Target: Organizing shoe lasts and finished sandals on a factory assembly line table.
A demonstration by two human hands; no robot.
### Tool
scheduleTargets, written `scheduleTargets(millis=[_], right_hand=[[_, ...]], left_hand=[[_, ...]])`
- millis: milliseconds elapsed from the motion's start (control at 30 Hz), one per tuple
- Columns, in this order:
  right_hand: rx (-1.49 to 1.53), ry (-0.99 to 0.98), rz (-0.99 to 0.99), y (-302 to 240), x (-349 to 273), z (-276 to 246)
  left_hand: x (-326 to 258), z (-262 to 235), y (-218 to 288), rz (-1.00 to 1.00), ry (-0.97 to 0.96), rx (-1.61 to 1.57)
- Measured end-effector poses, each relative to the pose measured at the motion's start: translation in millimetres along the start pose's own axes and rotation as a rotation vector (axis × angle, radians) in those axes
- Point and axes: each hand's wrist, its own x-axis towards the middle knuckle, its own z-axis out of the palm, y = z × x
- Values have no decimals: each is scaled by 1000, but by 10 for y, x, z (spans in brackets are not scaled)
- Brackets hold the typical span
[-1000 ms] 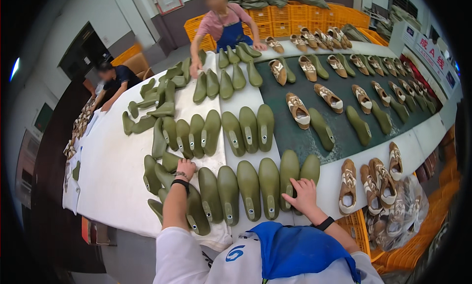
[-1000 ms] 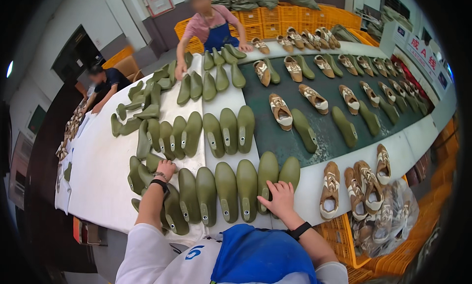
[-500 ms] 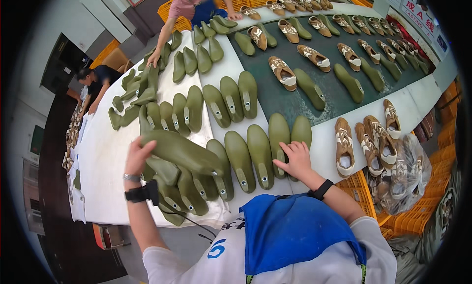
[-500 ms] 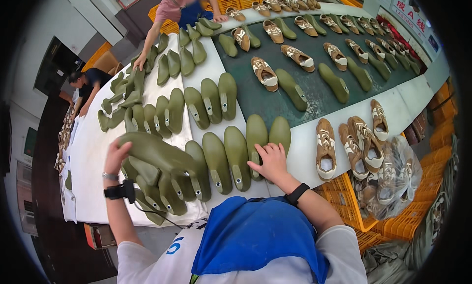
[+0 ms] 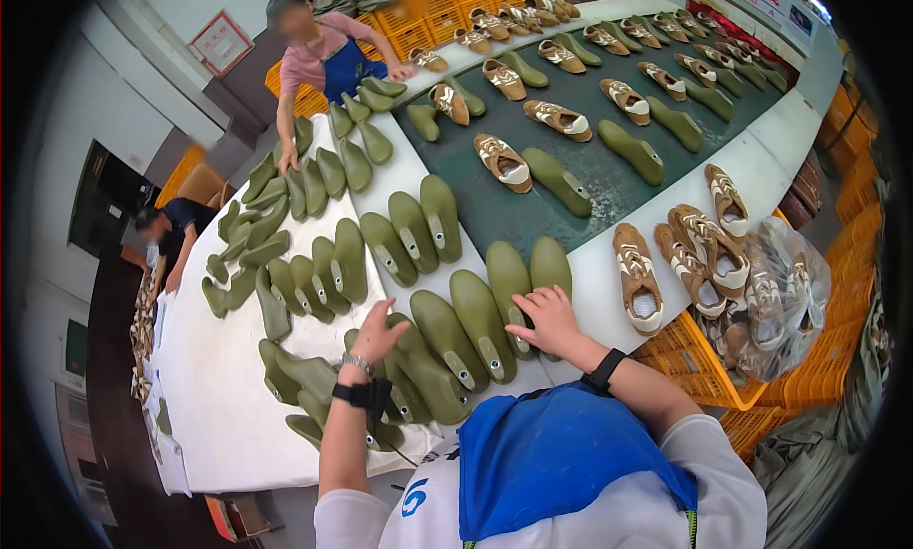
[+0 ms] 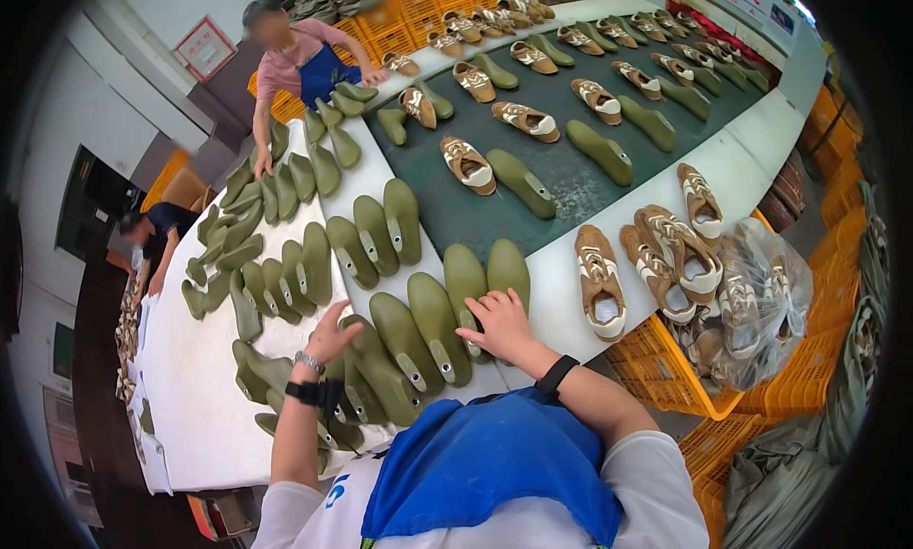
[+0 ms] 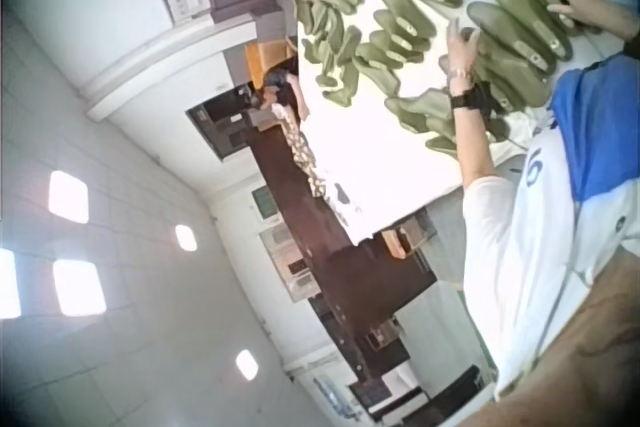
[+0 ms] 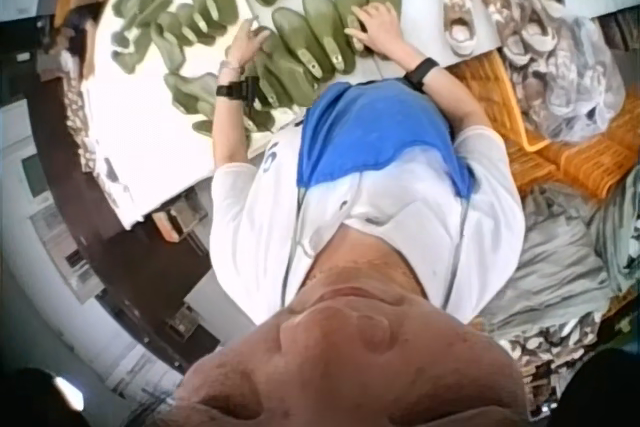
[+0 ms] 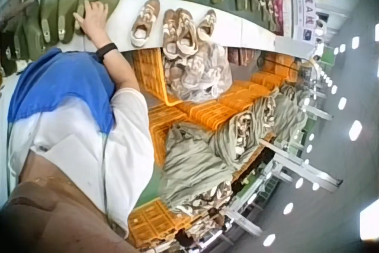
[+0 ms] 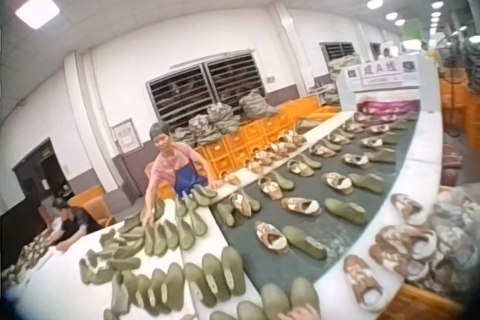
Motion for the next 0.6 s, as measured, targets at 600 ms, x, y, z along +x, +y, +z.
scheduleTargets(millis=[600], right_hand=[[196,-625,135,-25,2248,282]], left_hand=[[-960,938,499,5,263,349]])
